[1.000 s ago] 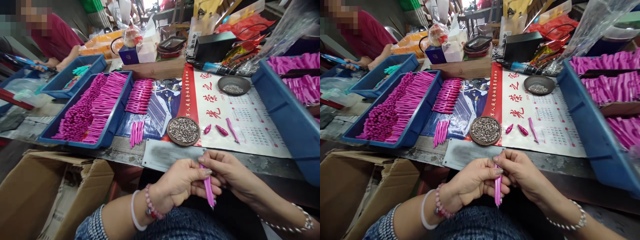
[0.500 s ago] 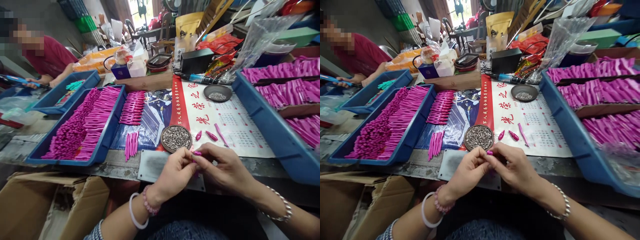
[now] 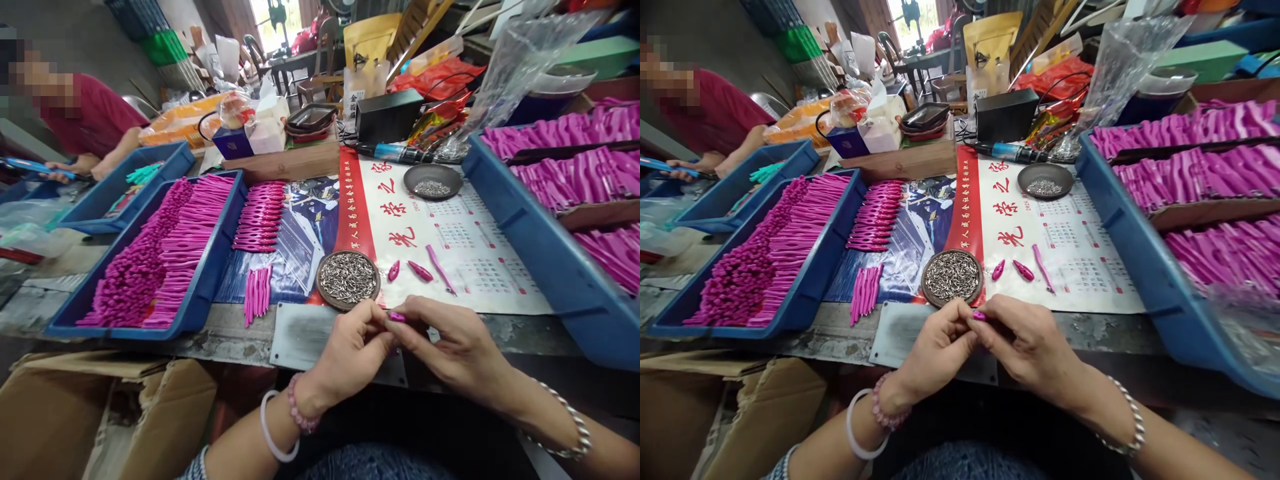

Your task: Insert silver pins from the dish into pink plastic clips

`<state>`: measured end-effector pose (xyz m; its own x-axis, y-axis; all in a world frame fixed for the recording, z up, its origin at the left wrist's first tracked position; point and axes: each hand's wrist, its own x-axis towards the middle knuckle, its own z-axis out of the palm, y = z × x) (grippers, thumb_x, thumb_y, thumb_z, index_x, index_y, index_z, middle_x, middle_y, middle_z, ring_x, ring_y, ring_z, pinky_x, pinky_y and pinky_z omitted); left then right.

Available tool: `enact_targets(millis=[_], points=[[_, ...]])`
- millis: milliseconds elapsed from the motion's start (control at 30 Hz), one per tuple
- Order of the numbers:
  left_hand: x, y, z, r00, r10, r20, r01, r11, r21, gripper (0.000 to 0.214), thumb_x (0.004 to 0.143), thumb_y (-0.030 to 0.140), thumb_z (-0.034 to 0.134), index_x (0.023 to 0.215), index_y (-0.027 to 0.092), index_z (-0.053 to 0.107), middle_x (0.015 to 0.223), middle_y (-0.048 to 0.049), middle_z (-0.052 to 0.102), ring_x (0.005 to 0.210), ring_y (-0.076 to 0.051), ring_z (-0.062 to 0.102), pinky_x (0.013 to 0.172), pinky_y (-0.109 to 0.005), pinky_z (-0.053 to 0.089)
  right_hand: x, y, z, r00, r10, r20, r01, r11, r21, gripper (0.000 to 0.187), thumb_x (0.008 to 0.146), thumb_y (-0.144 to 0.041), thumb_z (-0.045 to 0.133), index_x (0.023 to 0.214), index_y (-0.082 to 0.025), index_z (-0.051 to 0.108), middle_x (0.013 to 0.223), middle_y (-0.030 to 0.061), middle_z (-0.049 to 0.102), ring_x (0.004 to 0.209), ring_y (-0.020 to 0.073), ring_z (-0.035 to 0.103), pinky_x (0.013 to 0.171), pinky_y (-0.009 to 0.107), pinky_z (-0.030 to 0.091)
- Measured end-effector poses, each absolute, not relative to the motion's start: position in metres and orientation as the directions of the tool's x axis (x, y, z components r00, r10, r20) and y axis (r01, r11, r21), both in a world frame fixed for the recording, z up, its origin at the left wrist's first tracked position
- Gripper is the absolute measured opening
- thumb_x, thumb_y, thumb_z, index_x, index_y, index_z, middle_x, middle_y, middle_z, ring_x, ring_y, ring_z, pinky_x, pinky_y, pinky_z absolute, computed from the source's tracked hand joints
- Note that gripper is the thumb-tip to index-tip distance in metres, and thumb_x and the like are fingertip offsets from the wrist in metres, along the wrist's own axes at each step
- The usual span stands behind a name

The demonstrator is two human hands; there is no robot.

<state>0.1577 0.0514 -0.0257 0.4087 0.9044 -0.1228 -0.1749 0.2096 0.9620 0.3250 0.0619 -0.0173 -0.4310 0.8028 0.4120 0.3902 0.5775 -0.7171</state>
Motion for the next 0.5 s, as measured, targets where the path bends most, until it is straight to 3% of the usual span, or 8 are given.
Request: enact_targets(millis=[500], points=[[0.1563, 0.0519, -0.0287, 0.402, 0.908, -0.117, -0.193, 0.209, 0.959, 0.024, 0.087, 0.033, 0.065, 0.080, 0.017, 0.049, 0.071, 0.0029, 0.053, 0.063, -0.008, 0.048, 0.059, -0.020, 0.037, 0.3222, 0.0614, -0.0227, -0.421, 0.822, 0.384, 0.393, 0.547, -0.739, 0.020, 0.098, -0.021, 0.052, 0.081, -0.014, 0.059, 0.067, 0.0000, 0.055, 0.056, 0.0114, 0.051, 0.053, 0.023, 0.038]])
